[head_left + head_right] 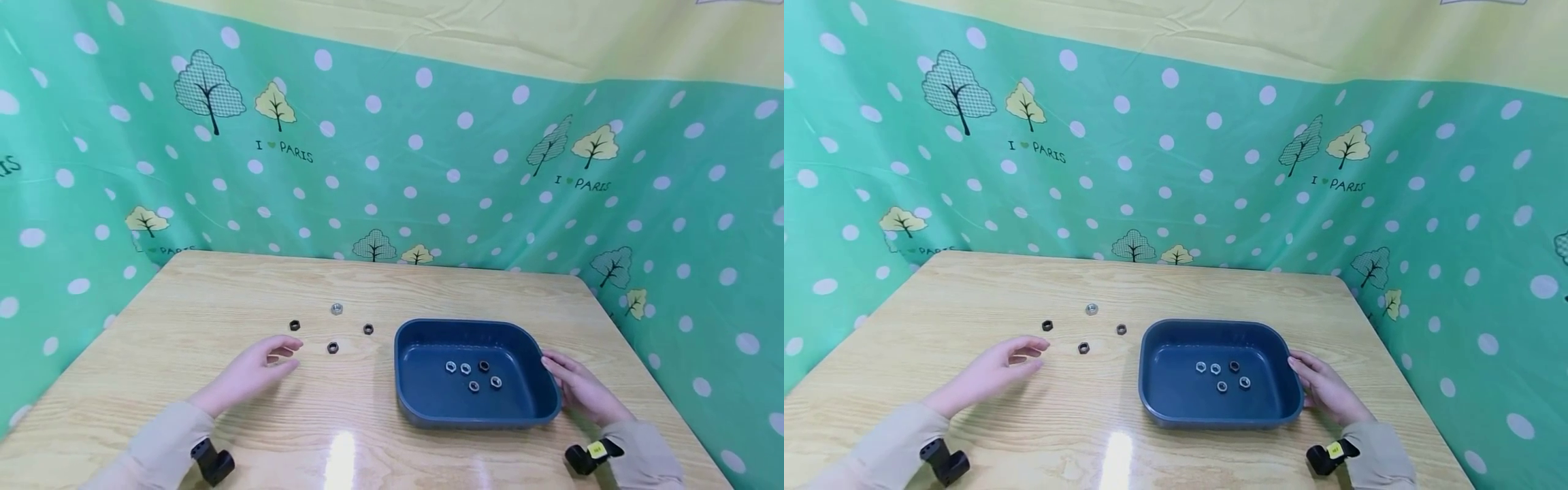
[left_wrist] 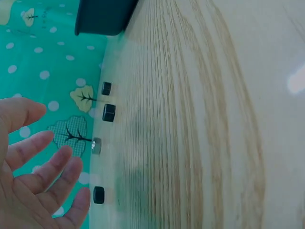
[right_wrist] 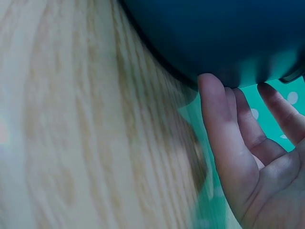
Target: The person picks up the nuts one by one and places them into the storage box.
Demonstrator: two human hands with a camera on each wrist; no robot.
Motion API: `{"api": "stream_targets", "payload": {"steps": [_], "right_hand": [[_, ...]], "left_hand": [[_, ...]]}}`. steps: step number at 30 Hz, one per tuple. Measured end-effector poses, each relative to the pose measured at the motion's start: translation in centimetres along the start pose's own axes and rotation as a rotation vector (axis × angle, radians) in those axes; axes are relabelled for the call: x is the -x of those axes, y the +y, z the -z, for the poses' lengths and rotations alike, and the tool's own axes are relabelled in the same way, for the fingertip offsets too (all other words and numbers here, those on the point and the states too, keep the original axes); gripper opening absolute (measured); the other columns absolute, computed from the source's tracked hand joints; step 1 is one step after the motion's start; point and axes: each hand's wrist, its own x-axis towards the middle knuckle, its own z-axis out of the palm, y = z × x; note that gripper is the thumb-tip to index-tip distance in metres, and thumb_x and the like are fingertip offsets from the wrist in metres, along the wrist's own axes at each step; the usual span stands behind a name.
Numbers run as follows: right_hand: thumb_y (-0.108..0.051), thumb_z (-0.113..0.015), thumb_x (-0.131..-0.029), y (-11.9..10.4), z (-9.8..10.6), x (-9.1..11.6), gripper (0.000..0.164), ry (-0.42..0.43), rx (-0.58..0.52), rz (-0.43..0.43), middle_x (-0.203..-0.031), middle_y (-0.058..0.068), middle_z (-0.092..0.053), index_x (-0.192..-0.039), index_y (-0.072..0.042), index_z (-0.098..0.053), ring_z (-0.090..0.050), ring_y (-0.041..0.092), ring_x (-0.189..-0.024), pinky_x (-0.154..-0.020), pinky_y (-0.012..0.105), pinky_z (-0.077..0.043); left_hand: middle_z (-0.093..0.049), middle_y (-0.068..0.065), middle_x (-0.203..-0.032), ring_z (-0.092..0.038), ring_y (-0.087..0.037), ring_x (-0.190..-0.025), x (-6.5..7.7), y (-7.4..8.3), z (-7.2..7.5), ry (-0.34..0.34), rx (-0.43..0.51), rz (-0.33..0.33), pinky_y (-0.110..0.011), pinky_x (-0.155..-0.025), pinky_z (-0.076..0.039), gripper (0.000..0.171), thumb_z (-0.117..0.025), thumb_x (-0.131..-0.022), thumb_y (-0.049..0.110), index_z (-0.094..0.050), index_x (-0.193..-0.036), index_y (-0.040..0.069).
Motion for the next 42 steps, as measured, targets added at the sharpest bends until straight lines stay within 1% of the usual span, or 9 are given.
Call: {"api": "stream_targets", "payload": {"steps": [3, 6, 9, 12, 19, 29, 35, 38, 42], "right_hand": [[-0.032, -0.037, -0.103, -0.1, 0.0, -0.1, 0.024, -0.006, -0.010, 0.003, -0.102, -0.015, -0.066, -0.124, -0.022, -0.043, -0.065, 0.005, -0.092, -0.079, 0.032, -0.054], [-0.034, -0.039, -0.102, -0.2, -0.2, -0.2, 0.041, 0.018, 0.015, -0.010, -0.102, -0.015, -0.065, -0.134, -0.009, -0.038, -0.065, 0.006, -0.091, -0.080, 0.033, -0.055], [-0.035, -0.039, -0.102, -0.3, -0.3, -0.3, 0.061, 0.044, 0.045, -0.026, -0.104, -0.015, -0.064, -0.142, 0.007, -0.021, -0.065, 0.006, -0.091, -0.080, 0.035, -0.055], [-0.036, -0.039, -0.102, -0.3, -0.5, -0.4, 0.068, 0.059, 0.057, -0.036, -0.104, -0.014, -0.063, -0.143, 0.011, -0.013, -0.065, 0.006, -0.091, -0.080, 0.036, -0.055], [-0.036, -0.039, -0.102, -0.1, -0.4, -0.5, 0.070, 0.069, 0.072, -0.038, -0.105, -0.013, -0.063, -0.144, 0.011, -0.010, -0.064, 0.004, -0.091, -0.080, 0.035, -0.054], [-0.035, -0.040, -0.101, 0.1, -0.2, -0.4, 0.068, 0.073, 0.081, -0.021, -0.100, -0.015, -0.062, -0.143, 0.011, -0.012, -0.063, 0.003, -0.089, -0.079, 0.031, -0.054], [-0.036, -0.041, -0.101, 0.2, -0.3, -0.2, 0.069, 0.121, 0.125, -0.050, -0.121, 0.001, -0.059, -0.145, 0.010, -0.014, -0.061, 0.003, -0.094, -0.083, 0.035, -0.053], [-0.037, -0.040, -0.101, 0.3, -0.3, -0.2, 0.070, 0.131, 0.124, -0.063, -0.125, 0.007, -0.058, -0.145, 0.009, -0.012, -0.062, 0.005, -0.095, -0.084, 0.036, -0.053], [-0.037, -0.041, -0.101, 0.5, -0.1, -0.4, 0.069, 0.104, 0.091, -0.050, -0.115, -0.002, -0.063, -0.145, 0.009, -0.014, -0.064, 0.006, -0.094, -0.084, 0.037, -0.054]], "left_hand": [[-0.058, -0.021, -0.122, -0.057, -0.034, -0.109, -0.4, -0.3, 0.4, 0.001, -0.009, -0.007, -0.050, -0.095, -0.046, 0.043, -0.061, -0.091, 0.017, -0.051, -0.126, -0.006], [-0.057, -0.023, -0.120, -0.057, -0.035, -0.108, -0.9, -0.5, 0.8, 0.006, -0.021, -0.020, -0.050, -0.094, -0.046, 0.042, -0.060, -0.092, 0.015, -0.050, -0.125, -0.008], [-0.058, -0.023, -0.118, -0.057, -0.035, -0.107, -1.4, -0.9, 1.2, 0.011, -0.028, -0.018, -0.050, -0.094, -0.046, 0.039, -0.059, -0.092, 0.014, -0.051, -0.123, -0.008], [-0.058, -0.023, -0.117, -0.057, -0.036, -0.107, -2.1, -1.3, 1.5, 0.013, -0.027, -0.005, -0.049, -0.093, -0.047, 0.039, -0.059, -0.092, 0.013, -0.051, -0.123, -0.009], [-0.059, -0.024, -0.116, -0.057, -0.037, -0.107, -3.2, -1.7, 1.6, 0.027, -0.060, 0.036, -0.050, -0.093, -0.046, 0.041, -0.058, -0.092, 0.014, -0.050, -0.124, -0.009], [-0.059, -0.026, -0.115, -0.056, -0.040, -0.108, -4.2, -2.2, 1.8, 0.081, -0.119, 0.026, -0.052, -0.093, -0.045, 0.039, -0.058, -0.092, 0.014, -0.051, -0.123, -0.010], [-0.056, -0.030, -0.121, -0.053, -0.044, -0.111, -4.5, -2.2, 2.0, 0.065, -0.154, 0.049, -0.054, -0.095, -0.043, 0.042, -0.058, -0.091, 0.015, -0.050, -0.123, -0.010], [-0.054, -0.031, -0.123, -0.050, -0.046, -0.114, -4.9, -2.2, 1.9, 0.048, -0.185, 0.056, -0.055, -0.097, -0.041, 0.044, -0.059, -0.091, 0.016, -0.049, -0.124, -0.011], [-0.052, -0.033, -0.122, -0.048, -0.049, -0.113, -5.2, -2.4, 1.7, 0.052, -0.284, 0.059, -0.057, -0.095, -0.041, 0.045, -0.063, -0.088, 0.019, -0.053, -0.121, -0.010]]}}
